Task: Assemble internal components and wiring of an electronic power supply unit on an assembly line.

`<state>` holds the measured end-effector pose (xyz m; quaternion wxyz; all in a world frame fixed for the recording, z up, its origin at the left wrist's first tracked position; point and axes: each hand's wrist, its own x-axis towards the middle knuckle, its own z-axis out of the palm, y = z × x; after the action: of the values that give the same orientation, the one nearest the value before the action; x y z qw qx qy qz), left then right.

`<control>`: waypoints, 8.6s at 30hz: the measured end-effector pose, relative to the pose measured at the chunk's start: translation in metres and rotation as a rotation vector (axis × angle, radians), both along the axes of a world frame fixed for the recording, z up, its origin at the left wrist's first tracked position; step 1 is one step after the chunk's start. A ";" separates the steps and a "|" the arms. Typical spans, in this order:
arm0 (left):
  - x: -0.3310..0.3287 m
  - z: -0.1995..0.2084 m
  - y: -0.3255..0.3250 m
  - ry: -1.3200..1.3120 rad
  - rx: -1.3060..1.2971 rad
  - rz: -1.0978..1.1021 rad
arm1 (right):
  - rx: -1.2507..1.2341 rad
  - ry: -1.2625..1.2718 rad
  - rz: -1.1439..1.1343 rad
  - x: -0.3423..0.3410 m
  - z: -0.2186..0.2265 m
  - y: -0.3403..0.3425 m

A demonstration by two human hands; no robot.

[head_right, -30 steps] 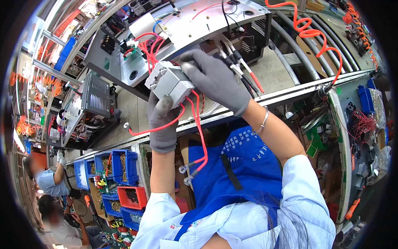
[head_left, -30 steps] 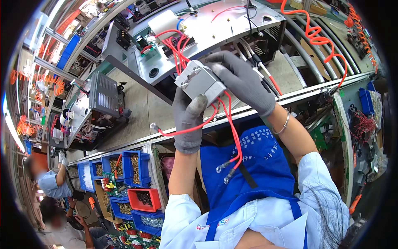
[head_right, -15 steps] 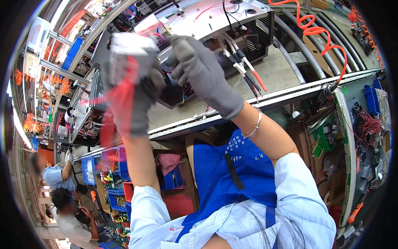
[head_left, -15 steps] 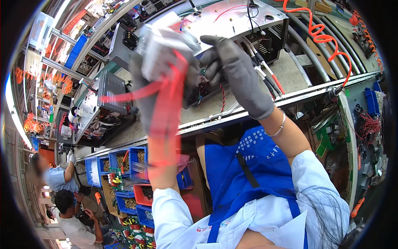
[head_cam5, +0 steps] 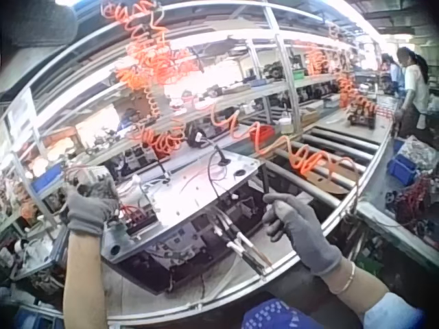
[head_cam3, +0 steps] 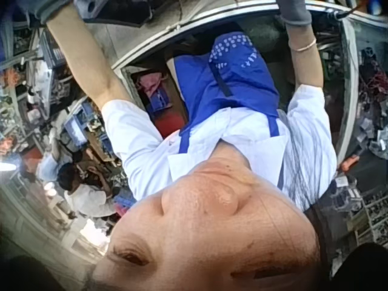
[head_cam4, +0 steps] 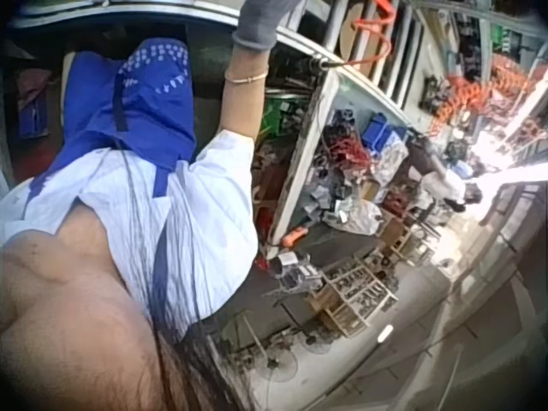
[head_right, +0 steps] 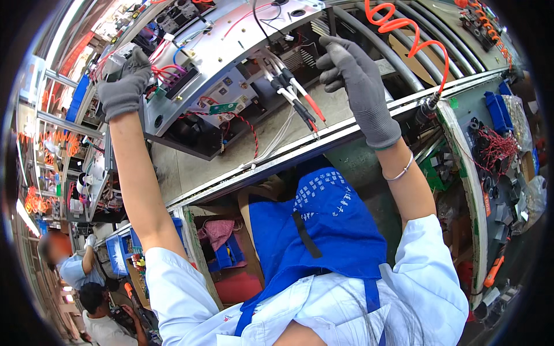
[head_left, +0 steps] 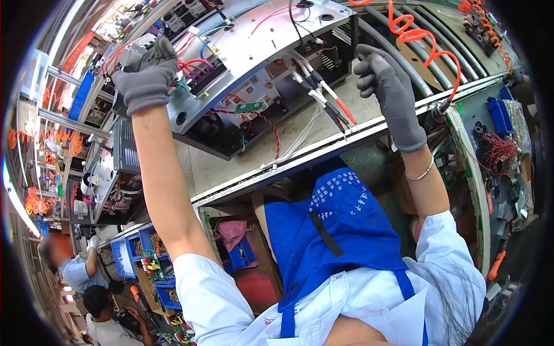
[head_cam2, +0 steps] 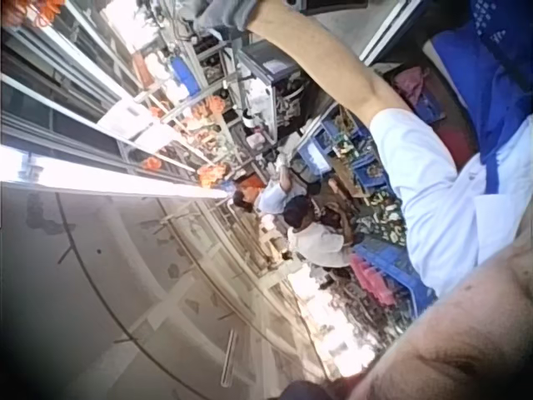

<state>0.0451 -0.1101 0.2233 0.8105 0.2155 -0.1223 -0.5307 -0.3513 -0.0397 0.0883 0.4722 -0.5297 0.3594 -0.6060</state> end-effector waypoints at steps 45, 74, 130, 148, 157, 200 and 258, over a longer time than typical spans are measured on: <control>-0.222 -0.235 0.051 -0.850 0.204 -0.572 | 0.206 0.383 0.347 0.017 -0.054 -0.043; -0.202 -0.198 0.066 -0.290 0.142 -0.753 | 0.405 0.206 0.524 0.013 -0.054 -0.030; -0.197 -0.238 0.148 -1.095 0.393 -0.504 | -1.184 1.582 0.573 0.045 -0.016 -0.060; -0.261 -0.306 0.090 -0.924 0.021 -0.001 | -0.911 0.996 0.411 0.066 0.007 -0.061; -0.271 -0.291 0.093 -0.575 0.283 -0.644 | -1.108 1.783 0.601 0.018 -0.021 -0.069; -0.203 -0.310 0.103 -1.291 0.129 -0.153 | -1.487 1.737 0.485 0.045 -0.044 -0.103; 0.190 -0.199 0.589 -1.150 1.595 0.530 | -0.150 0.459 -0.051 0.063 -0.109 0.096</control>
<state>0.2353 0.4786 0.0246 0.3405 0.9356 -0.0523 -0.0770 -0.2884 0.0563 -0.0205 0.3220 -0.6780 0.4246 -0.5063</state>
